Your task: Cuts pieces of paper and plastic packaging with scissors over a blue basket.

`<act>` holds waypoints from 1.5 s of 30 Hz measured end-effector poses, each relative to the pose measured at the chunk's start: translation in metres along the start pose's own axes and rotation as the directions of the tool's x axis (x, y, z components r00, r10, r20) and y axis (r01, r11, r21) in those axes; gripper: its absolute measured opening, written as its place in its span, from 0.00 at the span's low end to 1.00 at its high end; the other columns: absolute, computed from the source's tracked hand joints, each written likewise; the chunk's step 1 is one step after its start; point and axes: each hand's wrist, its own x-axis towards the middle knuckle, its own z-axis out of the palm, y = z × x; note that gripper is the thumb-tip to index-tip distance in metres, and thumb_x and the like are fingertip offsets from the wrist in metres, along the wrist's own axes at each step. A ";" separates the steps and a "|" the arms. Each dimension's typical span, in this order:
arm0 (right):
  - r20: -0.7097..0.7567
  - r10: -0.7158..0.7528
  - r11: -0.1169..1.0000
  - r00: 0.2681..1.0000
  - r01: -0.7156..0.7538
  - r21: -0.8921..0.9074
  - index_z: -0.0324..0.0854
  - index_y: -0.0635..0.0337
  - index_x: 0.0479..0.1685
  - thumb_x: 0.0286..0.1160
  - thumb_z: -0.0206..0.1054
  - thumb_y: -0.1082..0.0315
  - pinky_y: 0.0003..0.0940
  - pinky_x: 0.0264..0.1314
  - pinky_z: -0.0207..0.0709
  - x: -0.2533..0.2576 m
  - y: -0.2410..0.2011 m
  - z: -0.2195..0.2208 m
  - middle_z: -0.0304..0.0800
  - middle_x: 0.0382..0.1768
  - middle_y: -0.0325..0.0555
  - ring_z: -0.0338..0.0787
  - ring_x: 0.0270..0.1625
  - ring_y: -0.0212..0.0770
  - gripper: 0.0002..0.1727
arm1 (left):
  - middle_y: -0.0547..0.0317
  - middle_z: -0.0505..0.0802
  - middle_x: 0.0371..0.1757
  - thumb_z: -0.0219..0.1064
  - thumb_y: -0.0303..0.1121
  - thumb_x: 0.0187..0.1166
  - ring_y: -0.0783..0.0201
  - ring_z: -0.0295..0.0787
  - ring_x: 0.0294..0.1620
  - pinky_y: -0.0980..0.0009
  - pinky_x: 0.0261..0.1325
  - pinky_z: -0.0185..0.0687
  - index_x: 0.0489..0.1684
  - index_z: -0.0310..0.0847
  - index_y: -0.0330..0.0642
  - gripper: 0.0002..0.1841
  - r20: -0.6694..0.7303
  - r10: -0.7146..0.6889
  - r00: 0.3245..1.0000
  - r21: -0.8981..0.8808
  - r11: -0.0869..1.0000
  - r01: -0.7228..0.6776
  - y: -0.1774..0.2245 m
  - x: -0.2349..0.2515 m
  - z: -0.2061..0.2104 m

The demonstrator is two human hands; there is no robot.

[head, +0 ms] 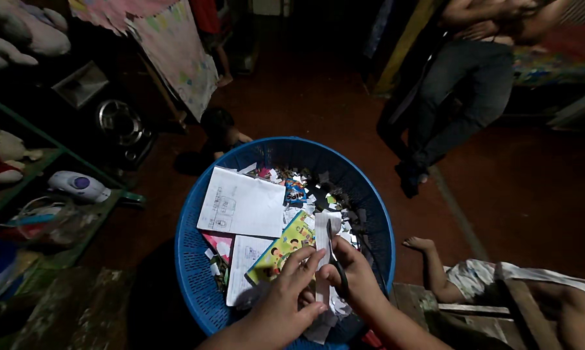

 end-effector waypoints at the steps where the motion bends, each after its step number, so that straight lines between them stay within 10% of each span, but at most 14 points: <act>1: -0.012 -0.003 1.000 1.000 0.003 0.014 0.80 0.49 0.44 0.60 0.81 0.43 0.15 0.29 0.79 0.000 0.000 0.000 0.88 0.31 0.24 0.84 0.28 0.17 0.25 | 0.42 0.72 0.80 0.78 0.23 0.67 0.75 0.87 0.39 0.80 0.40 0.87 0.87 0.65 0.37 0.41 0.003 0.001 1.000 0.002 1.000 -0.001 0.000 0.000 0.000; 11: -0.026 0.002 0.999 1.000 -0.001 0.034 0.80 0.51 0.45 0.63 0.80 0.46 0.17 0.30 0.80 0.001 0.001 -0.003 0.88 0.32 0.27 0.85 0.29 0.20 0.23 | 0.44 0.74 0.80 0.77 0.26 0.69 0.75 0.88 0.39 0.80 0.37 0.87 0.87 0.67 0.40 0.40 0.050 -0.007 0.999 0.055 0.999 0.004 -0.001 0.001 0.000; 17: 0.056 -0.002 1.000 0.998 0.003 -0.031 0.81 0.49 0.44 0.61 0.80 0.42 0.16 0.30 0.79 0.000 0.001 -0.004 0.87 0.31 0.23 0.83 0.29 0.17 0.24 | 0.56 0.89 0.56 0.70 0.45 0.80 0.76 0.89 0.41 0.78 0.41 0.88 0.56 0.83 0.38 0.19 -0.223 -0.085 0.971 -0.010 0.996 0.085 -0.007 -0.001 -0.004; 23: 0.257 -0.073 0.997 0.964 0.076 0.001 0.81 0.51 0.45 0.65 0.77 0.40 0.15 0.34 0.80 -0.005 0.003 0.000 0.86 0.29 0.24 0.83 0.30 0.16 0.25 | 0.51 0.79 0.79 0.64 0.66 0.75 0.69 0.84 0.70 0.71 0.65 0.85 0.88 0.56 0.31 0.51 -0.179 -0.081 0.980 -0.098 0.993 0.064 -0.010 0.003 -0.010; 27: 0.296 -0.151 0.989 0.943 0.142 0.050 0.81 0.50 0.46 0.66 0.76 0.42 0.15 0.35 0.81 -0.005 0.006 0.000 0.87 0.31 0.25 0.85 0.32 0.16 0.23 | 0.54 0.88 0.66 0.61 0.51 0.86 0.75 0.84 0.67 0.71 0.74 0.79 0.75 0.67 0.23 0.35 -0.019 -0.059 0.998 -0.217 0.975 0.054 -0.008 -0.002 -0.008; 33: 0.252 -0.121 0.993 0.960 0.113 0.043 0.82 0.48 0.42 0.64 0.79 0.45 0.14 0.33 0.80 -0.006 0.005 0.003 0.87 0.28 0.24 0.84 0.30 0.16 0.21 | 0.57 0.91 0.48 0.53 0.38 0.92 0.78 0.86 0.51 0.77 0.60 0.82 0.50 0.84 0.30 0.18 -0.002 -0.055 0.998 -0.129 0.990 0.054 -0.012 0.001 -0.007; 36: 0.240 -0.108 0.994 0.965 0.107 0.020 0.83 0.51 0.42 0.63 0.79 0.44 0.15 0.32 0.79 -0.006 0.006 0.003 0.88 0.29 0.25 0.84 0.29 0.15 0.22 | 0.56 0.92 0.59 0.55 0.38 0.92 0.80 0.86 0.58 0.78 0.66 0.82 0.61 0.84 0.29 0.20 -0.068 -0.002 0.998 -0.179 0.984 -0.010 -0.013 0.002 -0.004; 45: 0.320 0.008 0.999 0.947 0.004 -0.039 0.81 0.52 0.49 0.63 0.77 0.40 0.14 0.32 0.78 -0.004 0.001 0.005 0.85 0.31 0.24 0.82 0.30 0.15 0.28 | 0.67 0.91 0.42 0.62 0.25 0.81 0.77 0.88 0.40 0.78 0.45 0.85 0.50 0.83 0.37 0.07 -0.226 -0.324 0.919 -0.375 0.899 0.225 0.001 0.010 -0.012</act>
